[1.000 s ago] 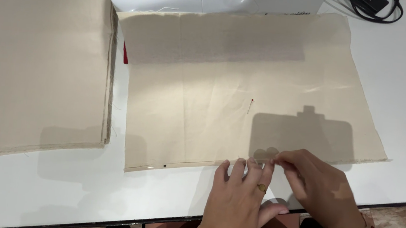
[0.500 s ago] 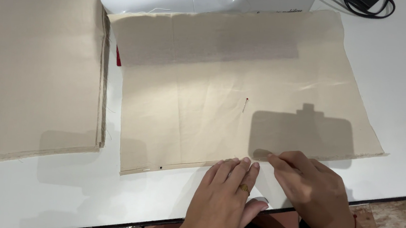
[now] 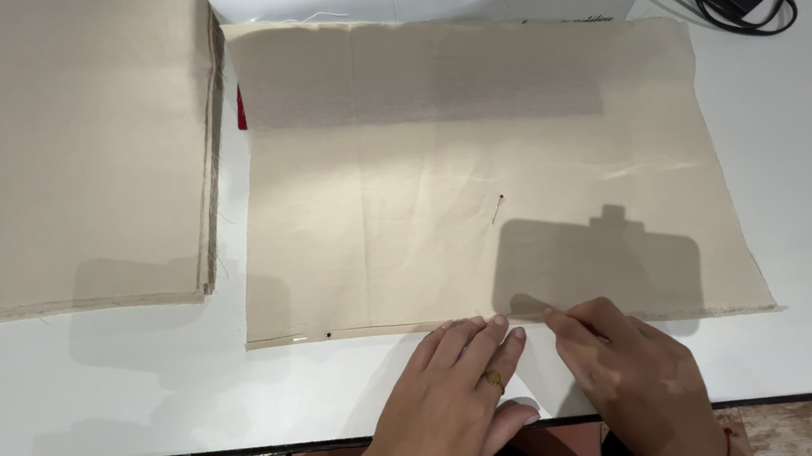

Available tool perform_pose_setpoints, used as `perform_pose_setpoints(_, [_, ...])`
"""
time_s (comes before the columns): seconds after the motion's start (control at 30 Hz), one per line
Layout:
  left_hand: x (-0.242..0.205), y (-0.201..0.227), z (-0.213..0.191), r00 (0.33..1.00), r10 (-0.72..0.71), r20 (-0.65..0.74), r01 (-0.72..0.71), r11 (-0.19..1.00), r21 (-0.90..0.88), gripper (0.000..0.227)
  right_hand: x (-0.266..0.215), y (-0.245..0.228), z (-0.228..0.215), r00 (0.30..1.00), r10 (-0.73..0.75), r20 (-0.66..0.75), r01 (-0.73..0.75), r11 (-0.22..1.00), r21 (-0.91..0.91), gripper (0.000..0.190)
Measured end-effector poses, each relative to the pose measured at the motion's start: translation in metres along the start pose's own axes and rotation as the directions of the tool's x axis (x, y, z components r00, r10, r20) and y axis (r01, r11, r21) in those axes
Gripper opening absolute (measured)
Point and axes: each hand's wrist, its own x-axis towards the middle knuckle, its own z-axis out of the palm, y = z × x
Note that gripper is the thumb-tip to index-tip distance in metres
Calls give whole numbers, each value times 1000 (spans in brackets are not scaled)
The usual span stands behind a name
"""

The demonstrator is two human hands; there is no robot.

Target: The person lays out a large piece of beige fabric on a white table next to a sewing machine. They fold the fabric and then use straight pins to secure the folded edges together, preparing the material for sewing.

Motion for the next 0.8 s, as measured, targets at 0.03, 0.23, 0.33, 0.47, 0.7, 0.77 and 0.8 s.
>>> perform_pose_setpoints(0.03, [-1, 0, 1, 1000, -6, 7, 6, 1000, 3, 63, 0, 1, 0, 1000, -12, 13, 12, 1000, -6, 28])
perform_pose_setpoints(0.23, [0, -1, -2, 1000, 12, 15, -12, 1000, -7, 62, 9, -10, -6, 997, -8, -72, 1, 995, -96, 17])
perform_pose_setpoints(0.33, [6, -5, -15, 999, 46, -5, -46, 994, -103, 51, 8, -10, -7, 996, -31, -83, 24, 997, -78, 12])
perform_pose_setpoints(0.47, [6, -4, -21, 998, 52, -23, -54, 992, -117, 45, 12, -15, -9, 994, -42, -103, 29, 992, -126, 20])
perform_pose_setpoints(0.7, [3, -4, -24, 998, 45, -33, -48, 993, -104, 41, 18, -17, -6, 984, -83, -160, 64, 991, -117, 21])
perform_pose_setpoints(0.77, [1, -4, -25, 999, 34, -22, -36, 994, -100, 43, 20, -17, -8, 980, -89, -177, 69, 991, -119, 21])
perform_pose_setpoints(0.8, [0, -4, -25, 999, 31, -27, -34, 990, -140, 40, 22, -17, -9, 979, -103, -174, 82, 989, -122, 24])
